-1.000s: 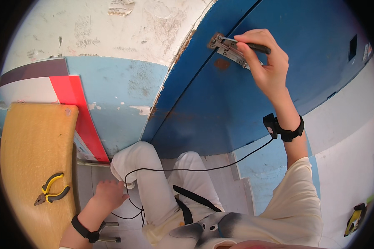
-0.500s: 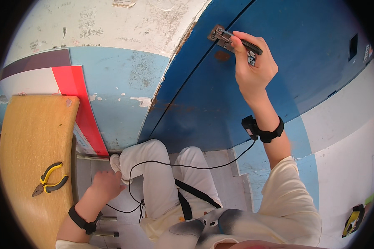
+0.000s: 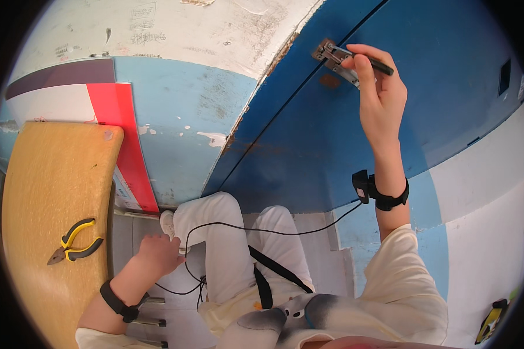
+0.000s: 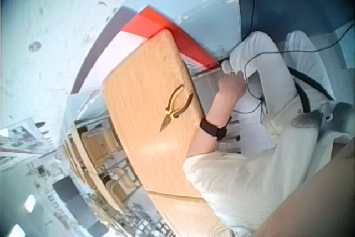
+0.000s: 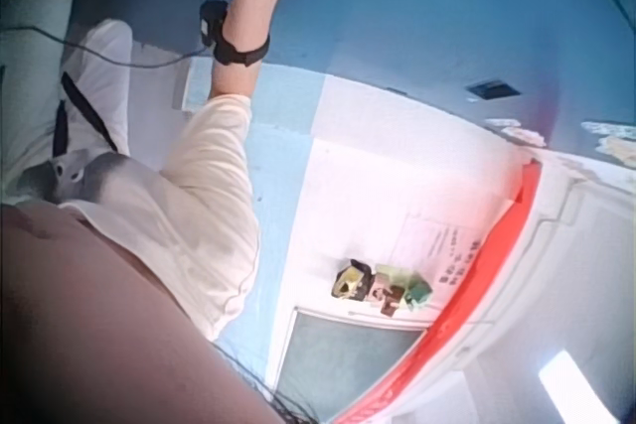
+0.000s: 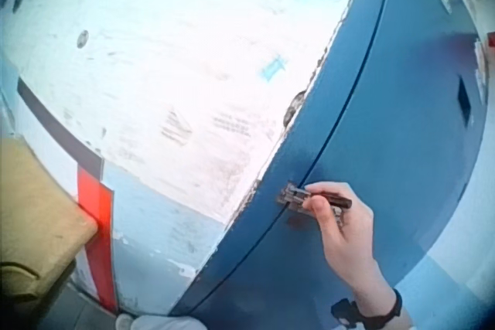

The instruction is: The recorder uses a screwdriver to tighten screws on a metal slide bolt door latch.

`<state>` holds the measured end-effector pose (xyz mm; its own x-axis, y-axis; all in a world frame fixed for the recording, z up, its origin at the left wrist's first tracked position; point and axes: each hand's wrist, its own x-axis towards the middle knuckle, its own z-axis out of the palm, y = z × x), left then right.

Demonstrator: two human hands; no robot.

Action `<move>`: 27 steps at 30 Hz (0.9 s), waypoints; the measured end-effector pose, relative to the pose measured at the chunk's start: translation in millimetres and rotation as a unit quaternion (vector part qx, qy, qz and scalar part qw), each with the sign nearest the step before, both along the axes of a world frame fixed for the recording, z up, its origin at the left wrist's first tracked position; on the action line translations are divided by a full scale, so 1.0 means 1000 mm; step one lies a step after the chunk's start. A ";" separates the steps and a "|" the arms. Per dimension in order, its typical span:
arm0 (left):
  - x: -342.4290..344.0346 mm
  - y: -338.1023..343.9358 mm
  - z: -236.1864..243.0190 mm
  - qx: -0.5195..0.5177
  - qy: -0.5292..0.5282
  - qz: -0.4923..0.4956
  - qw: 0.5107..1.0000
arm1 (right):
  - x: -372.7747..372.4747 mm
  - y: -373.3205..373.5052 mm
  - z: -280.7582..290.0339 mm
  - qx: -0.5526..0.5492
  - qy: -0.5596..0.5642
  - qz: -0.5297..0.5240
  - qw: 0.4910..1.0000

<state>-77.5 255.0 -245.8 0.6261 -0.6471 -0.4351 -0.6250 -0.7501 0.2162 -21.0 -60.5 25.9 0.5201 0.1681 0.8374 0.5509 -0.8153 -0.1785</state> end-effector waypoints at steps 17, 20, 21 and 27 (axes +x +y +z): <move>0.003 0.000 -0.002 0.007 0.013 0.011 1.000 | 0.001 -0.018 0.012 -0.143 -0.049 0.144 0.978; 0.001 0.002 -0.007 0.010 0.006 0.011 1.000 | 0.002 -0.020 0.010 -0.165 -0.081 0.109 0.977; 0.001 0.002 -0.008 0.012 -0.002 0.011 1.000 | 0.003 -0.018 0.008 -0.153 -0.095 0.108 0.978; -0.001 0.003 -0.009 -0.006 -0.015 0.011 1.000 | 0.007 -0.011 0.001 -0.112 -0.146 0.085 0.979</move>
<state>-78.1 258.0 -254.7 0.6533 -0.6373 -0.4087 -0.6140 -0.7618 0.2066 -14.4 -71.6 26.7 0.2118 0.4277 0.8787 0.6830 -0.7079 0.1800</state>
